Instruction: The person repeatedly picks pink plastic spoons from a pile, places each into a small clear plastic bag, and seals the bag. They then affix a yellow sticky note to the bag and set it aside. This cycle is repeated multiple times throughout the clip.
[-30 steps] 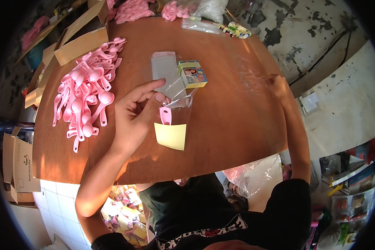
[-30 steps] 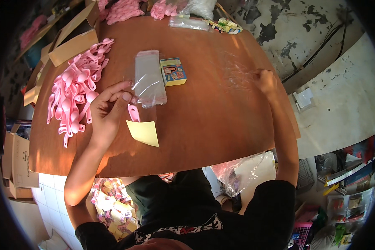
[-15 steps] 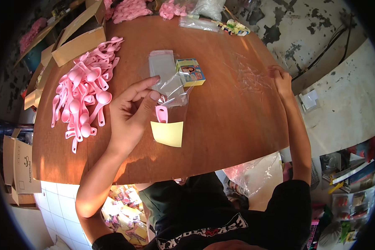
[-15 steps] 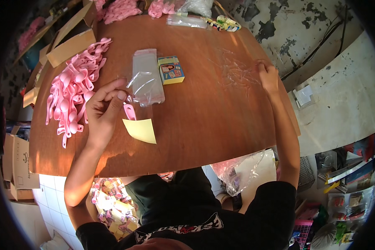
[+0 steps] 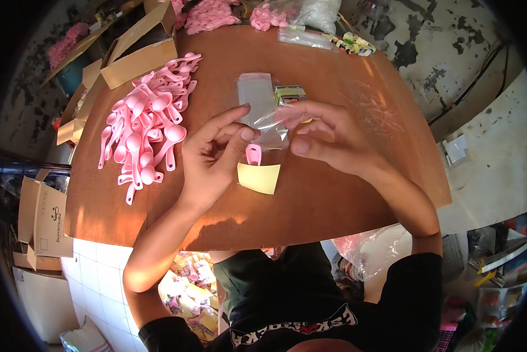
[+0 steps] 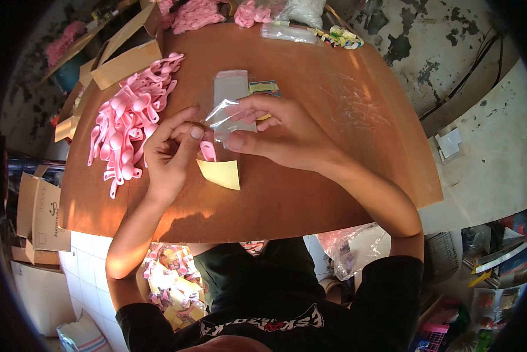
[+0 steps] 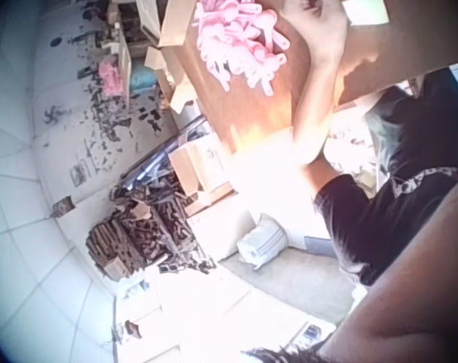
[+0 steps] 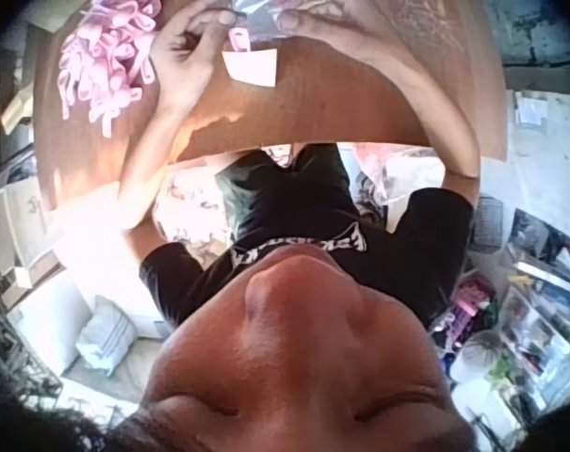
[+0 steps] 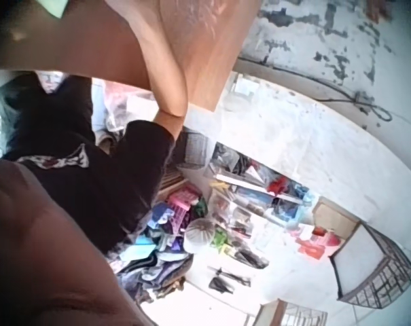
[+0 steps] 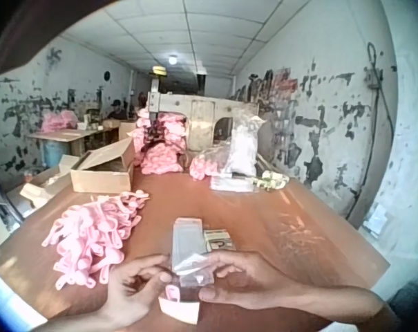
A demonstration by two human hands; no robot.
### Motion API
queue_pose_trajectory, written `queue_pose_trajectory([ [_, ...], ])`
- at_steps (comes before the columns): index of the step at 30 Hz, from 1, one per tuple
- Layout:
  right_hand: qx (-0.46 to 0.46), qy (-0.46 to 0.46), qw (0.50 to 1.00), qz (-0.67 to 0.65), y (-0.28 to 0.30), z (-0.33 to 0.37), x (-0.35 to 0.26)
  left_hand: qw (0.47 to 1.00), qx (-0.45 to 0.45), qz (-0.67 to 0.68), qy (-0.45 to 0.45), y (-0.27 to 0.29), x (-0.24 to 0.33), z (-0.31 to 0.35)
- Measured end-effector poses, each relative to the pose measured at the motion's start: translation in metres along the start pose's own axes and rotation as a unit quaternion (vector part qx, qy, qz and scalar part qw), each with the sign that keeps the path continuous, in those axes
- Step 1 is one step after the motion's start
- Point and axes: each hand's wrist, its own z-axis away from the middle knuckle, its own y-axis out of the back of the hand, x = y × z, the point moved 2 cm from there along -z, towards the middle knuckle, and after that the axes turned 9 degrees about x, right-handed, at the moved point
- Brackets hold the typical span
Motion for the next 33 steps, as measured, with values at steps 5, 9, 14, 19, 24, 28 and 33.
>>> queue_pose_trajectory([
  [5, -0.010, -0.023, 1.000, 0.001, -0.022, -0.018, -0.009, 0.997, -0.001, -0.009, -0.075, 0.006, 0.005, -0.001],
  [9, 0.085, 0.181, 0.980, 0.026, -0.006, -0.044, -0.036, 0.991, 0.036, 0.008, -0.131, 0.016, 0.003, -0.006],
  [14, 0.110, 0.361, 0.889, 0.259, -0.009, -0.054, -0.018, 0.990, 0.069, -0.057, -0.106, 0.010, -0.004, -0.008],
  [19, 0.121, 0.216, 0.958, 0.141, -0.011, -0.050, -0.006, 0.983, 0.030, -0.164, -0.077, 0.003, -0.014, -0.009],
  [24, 0.084, 0.054, 0.995, 0.016, -0.015, -0.043, 0.000, 0.995, -0.068, -0.049, 0.053, 0.004, -0.022, -0.006],
  [28, 0.058, -0.073, 0.992, -0.089, -0.010, -0.036, 0.007, 0.989, -0.069, 0.023, 0.131, -0.003, -0.025, -0.003],
  [33, 0.018, -0.103, 0.986, -0.127, -0.007, -0.014, 0.034, 0.989, -0.062, 0.018, 0.133, -0.004, -0.030, -0.003],
])
